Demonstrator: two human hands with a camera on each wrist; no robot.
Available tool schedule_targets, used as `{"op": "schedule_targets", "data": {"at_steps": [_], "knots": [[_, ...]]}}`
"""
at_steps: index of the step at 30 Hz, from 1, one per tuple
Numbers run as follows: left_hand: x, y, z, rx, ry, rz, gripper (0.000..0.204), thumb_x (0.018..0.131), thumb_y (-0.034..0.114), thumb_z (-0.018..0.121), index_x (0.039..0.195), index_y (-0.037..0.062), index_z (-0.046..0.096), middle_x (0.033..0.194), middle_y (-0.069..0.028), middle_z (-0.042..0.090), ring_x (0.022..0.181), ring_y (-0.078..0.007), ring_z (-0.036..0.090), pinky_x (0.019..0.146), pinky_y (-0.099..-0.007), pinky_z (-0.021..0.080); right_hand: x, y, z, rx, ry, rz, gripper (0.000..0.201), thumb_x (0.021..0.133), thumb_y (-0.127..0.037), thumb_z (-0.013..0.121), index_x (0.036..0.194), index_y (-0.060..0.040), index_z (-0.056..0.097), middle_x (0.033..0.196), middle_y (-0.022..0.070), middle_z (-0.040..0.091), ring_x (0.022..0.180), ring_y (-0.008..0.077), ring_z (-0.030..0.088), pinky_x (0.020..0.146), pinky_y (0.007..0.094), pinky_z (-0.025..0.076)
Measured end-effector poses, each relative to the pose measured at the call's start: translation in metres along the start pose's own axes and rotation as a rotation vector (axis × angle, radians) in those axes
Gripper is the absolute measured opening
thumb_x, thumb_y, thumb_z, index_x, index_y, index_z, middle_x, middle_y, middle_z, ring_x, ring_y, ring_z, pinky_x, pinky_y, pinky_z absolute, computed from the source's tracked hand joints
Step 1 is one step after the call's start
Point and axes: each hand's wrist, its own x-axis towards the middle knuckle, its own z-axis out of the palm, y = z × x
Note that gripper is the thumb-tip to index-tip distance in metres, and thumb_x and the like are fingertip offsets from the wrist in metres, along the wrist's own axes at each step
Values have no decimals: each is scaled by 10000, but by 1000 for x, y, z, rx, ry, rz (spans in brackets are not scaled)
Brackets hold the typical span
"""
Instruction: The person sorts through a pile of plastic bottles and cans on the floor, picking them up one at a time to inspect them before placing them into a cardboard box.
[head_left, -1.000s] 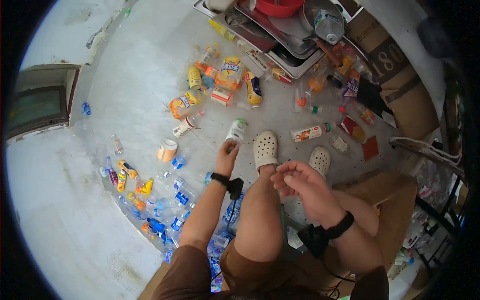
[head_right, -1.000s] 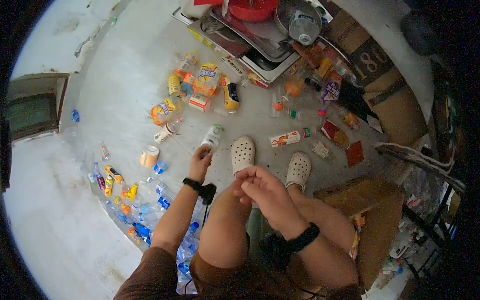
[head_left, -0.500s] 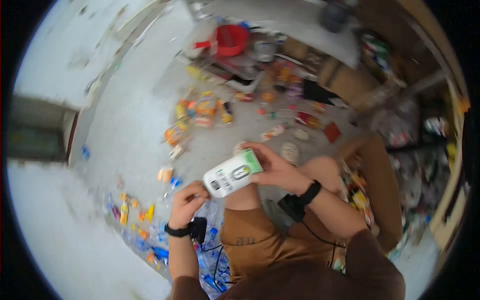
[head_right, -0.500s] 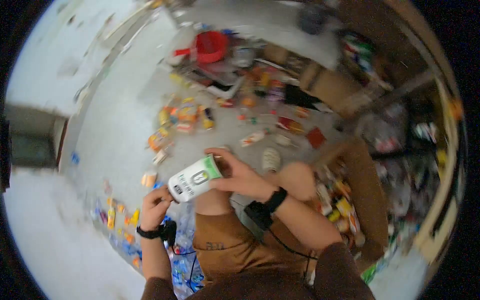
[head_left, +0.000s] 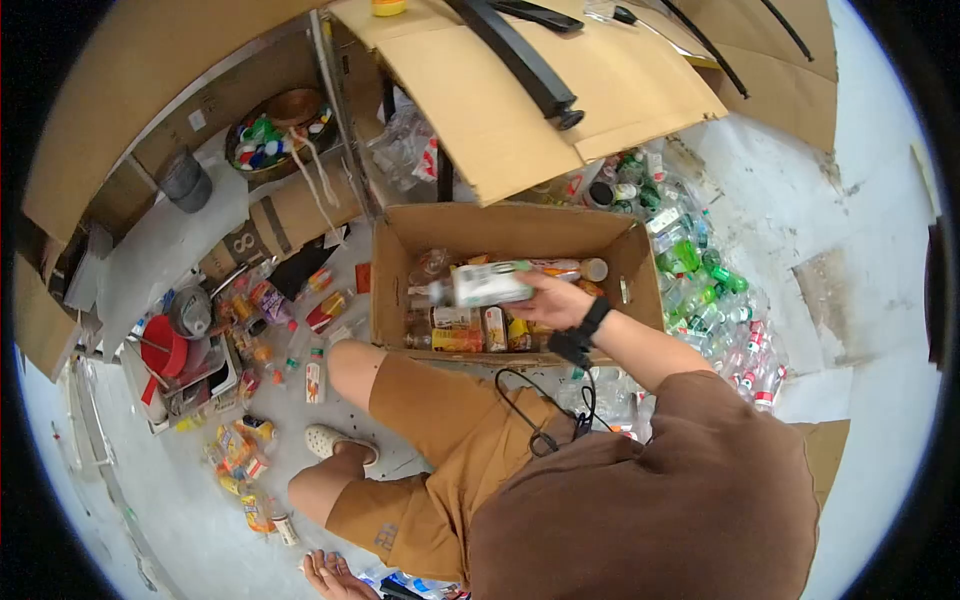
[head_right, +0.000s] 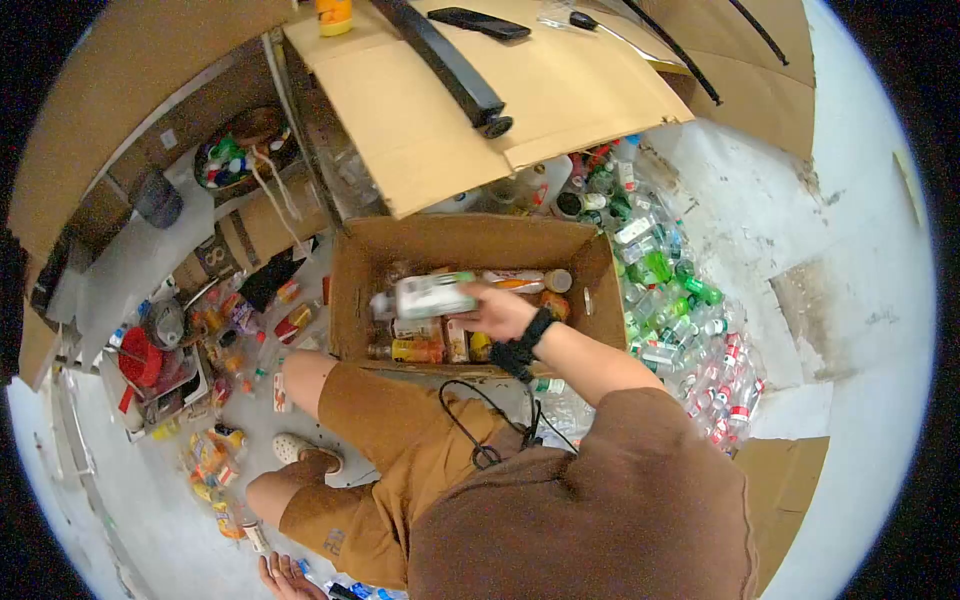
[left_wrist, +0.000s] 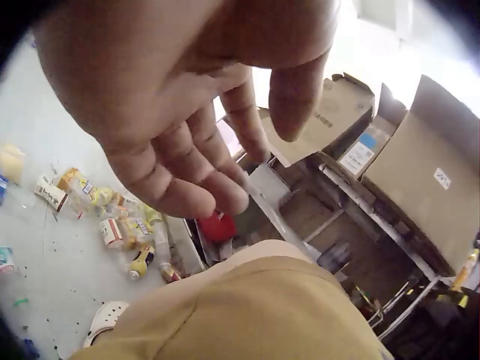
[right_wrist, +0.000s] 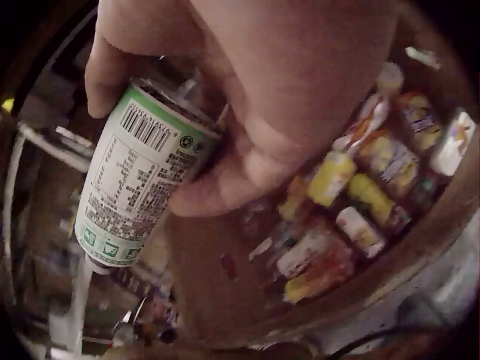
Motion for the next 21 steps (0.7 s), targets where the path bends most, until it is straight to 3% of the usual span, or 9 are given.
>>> {"op": "schedule_targets", "data": {"at_steps": [3, 4, 8, 11, 13, 17, 18, 20, 21], "knots": [[-3, 3, 11, 46, 67, -55, 479, 884, 227, 533, 1278, 7, 370, 1222, -230, 473, 1095, -346, 481, 924, -440, 402, -9, -21, -98, 206, 134, -130, 375, 836, -248, 635, 1155, -126, 480, 1144, 84, 535, 1042, 245, 516, 803, 359, 489], [-2, 7, 15, 60, 88, -70, 455, 894, 215, 521, 1273, 10, 378, 1214, -229, 479, 1086, -340, 485, 921, -432, 401, -32, -33, -90, 238, 260, -196, 364, 847, -279, 616, 1154, -128, 492, 1137, 77, 546, 1031, 236, 529, 801, 364, 496], [3, 16, 24, 71, 82, -64, 399, 913, 185, 494, 1259, 12, 396, 1192, -225, 493, 1066, -323, 494, 909, -413, 403, -49, -98, -184, 414, 434, -546, 333, 888, -373, 546, 1114, -131, 504, 1003, 35, 594, 889, 213, 591, 709, 351, 542], [0, 24, 32, 73, 58, -52, 399, 911, 183, 498, 1261, 19, 398, 1176, -221, 503, 1058, -317, 495, 911, -413, 403, -66, -158, -235, 375, 383, -1110, 648, 870, -514, 505, 1304, -65, 333, 1261, 164, 434, 1115, 327, 475, 956, 441, 425], [-1, 26, 36, 67, 59, -50, 392, 911, 178, 496, 1260, 26, 403, 1170, -218, 507, 1056, -311, 495, 912, -412, 403, -79, -177, -209, 429, 710, -980, 706, 869, -570, 448, 1329, -57, 296, 1310, 189, 397, 1149, 346, 453, 984, 483, 380], [-8, 22, 39, 72, 97, -40, 371, 910, 164, 484, 1255, 44, 422, 1163, -216, 512, 1034, -297, 508, 906, -405, 413, -23, -113, -167, 109, 286, -584, 710, 891, -545, 394, 1355, -30, 240, 1355, 249, 324, 1184, 409, 408, 998, 534, 325], [-10, 21, 38, 72, 99, -41, 371, 910, 164, 484, 1255, 44, 422, 1163, -216, 512, 1034, -297, 508, 906, -405, 413, -1, -94, -160, 76, 293, -365, 677, 913, -498, 365, 1371, -23, 212, 1333, 245, 373, 1191, 399, 411, 1002, 523, 323], [-13, 21, 34, 109, 116, -80, 362, 912, 162, 476, 1250, 44, 428, 1169, -213, 511, 1022, -295, 522, 896, -395, 425, -6, -50, -79, -19, 232, -147, 611, 937, -422, 359, 1376, -20, 221, 1287, 218, 453, 1174, 356, 454, 998, 480, 346], [-14, 20, 30, 112, 120, -80, 362, 912, 162, 476, 1250, 44, 428, 1169, -213, 511, 1022, -295, 522, 896, -395, 425, 11, -28, -75, -87, 146, -111, 554, 935, -395, 395, 1342, -29, 304, 1253, 209, 485, 1152, 349, 476, 973, 457, 381]]}}
